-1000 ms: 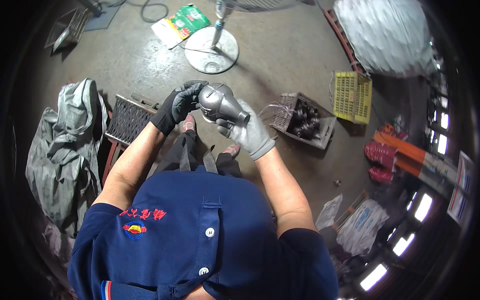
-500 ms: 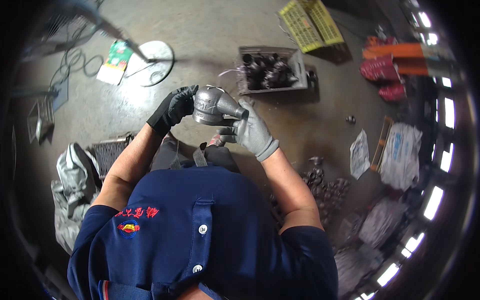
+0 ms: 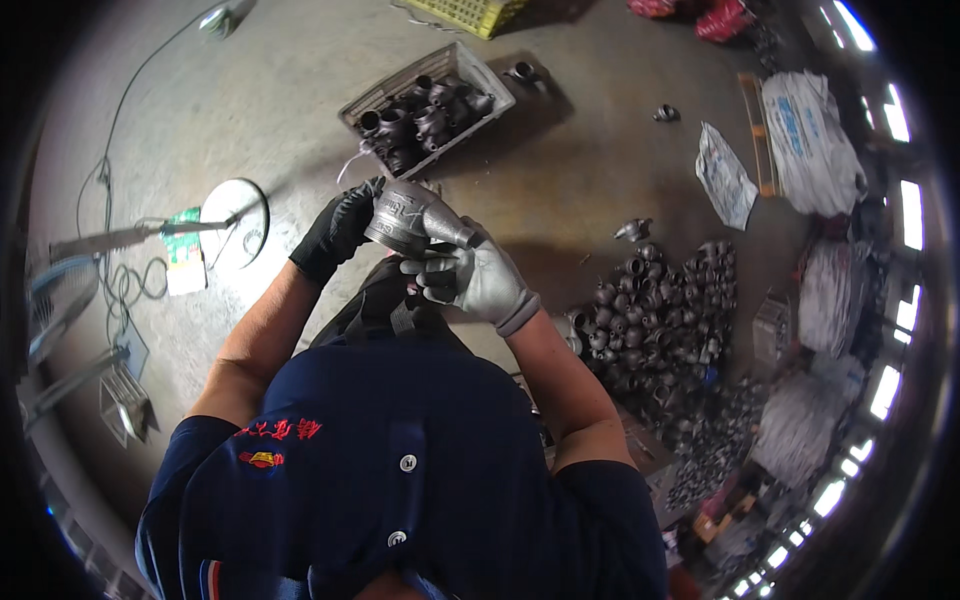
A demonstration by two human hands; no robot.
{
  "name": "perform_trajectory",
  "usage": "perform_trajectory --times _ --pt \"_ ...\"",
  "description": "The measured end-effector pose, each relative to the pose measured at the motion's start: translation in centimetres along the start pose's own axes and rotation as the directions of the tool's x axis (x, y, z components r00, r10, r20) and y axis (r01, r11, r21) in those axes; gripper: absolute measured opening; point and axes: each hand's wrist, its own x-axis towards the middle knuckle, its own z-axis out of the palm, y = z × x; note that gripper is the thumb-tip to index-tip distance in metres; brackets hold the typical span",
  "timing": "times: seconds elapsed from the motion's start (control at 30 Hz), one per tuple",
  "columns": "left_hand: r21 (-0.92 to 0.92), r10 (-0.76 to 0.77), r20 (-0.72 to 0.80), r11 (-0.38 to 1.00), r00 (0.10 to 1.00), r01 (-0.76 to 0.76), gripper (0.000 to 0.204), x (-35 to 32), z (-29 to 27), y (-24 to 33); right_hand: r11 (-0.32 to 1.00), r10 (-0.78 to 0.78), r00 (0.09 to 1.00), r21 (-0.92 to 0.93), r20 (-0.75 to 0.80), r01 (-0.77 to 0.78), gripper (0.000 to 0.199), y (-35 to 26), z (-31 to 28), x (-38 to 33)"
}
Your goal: The person spreads open a large sack, sorts metal parts into small bags and crates by hand, and transfers the parts into the large sack before removing their gloves.
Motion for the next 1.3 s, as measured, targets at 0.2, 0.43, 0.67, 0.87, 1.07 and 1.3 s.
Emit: perform_trajectory --times 0.2,0.43,0.67,0.87,1.07,1.3 --pt "-0.181 -0.133 0.085 0.973 0.988 0.146 0.051 5.6 3.6 7.8 0.942 -0.239 0.971 -0.244 -0.011 0.230 0.047 -1.0 -8.1 2.0" --pt "-0.451 -0.181 0.199 0.856 0.963 0.254 0.027 15.1 6.5 0.7 0.934 -0.204 0.892 -0.352 -0.402 0.055 0.032 -9.8 -10.2 0.1" --pt "-0.142 -0.126 0.438 0.968 0.890 0.207 0.030 27.2 13.8 0.2 0.959 -0.231 0.806 -0.269 -0.545 0.093 0.034 -16.4 -15.0 -3.3" --pt "0.074 -0.121 0.467 0.992 0.876 0.098 0.032 34.7 23.5 4.2 0.981 -0.114 0.746 -0.194 -0.656 -0.020 0.040 -20.7 -24.8 -5.1" --pt "-0.036 0.044 0.304 0.999 0.952 -0.035 0.027 40.6 29.1 11.9 0.955 -0.022 0.897 -0.274 -0.441 -0.111 0.053 -28.5 -33.1 -3.2" --pt "-0.468 -0.535 0.115 0.714 0.837 0.521 0.023 47.4 29.1 5.6 0.916 0.335 0.905 -0.132 -0.263 -0.378 0.048 -36.2 -41.3 4.0"
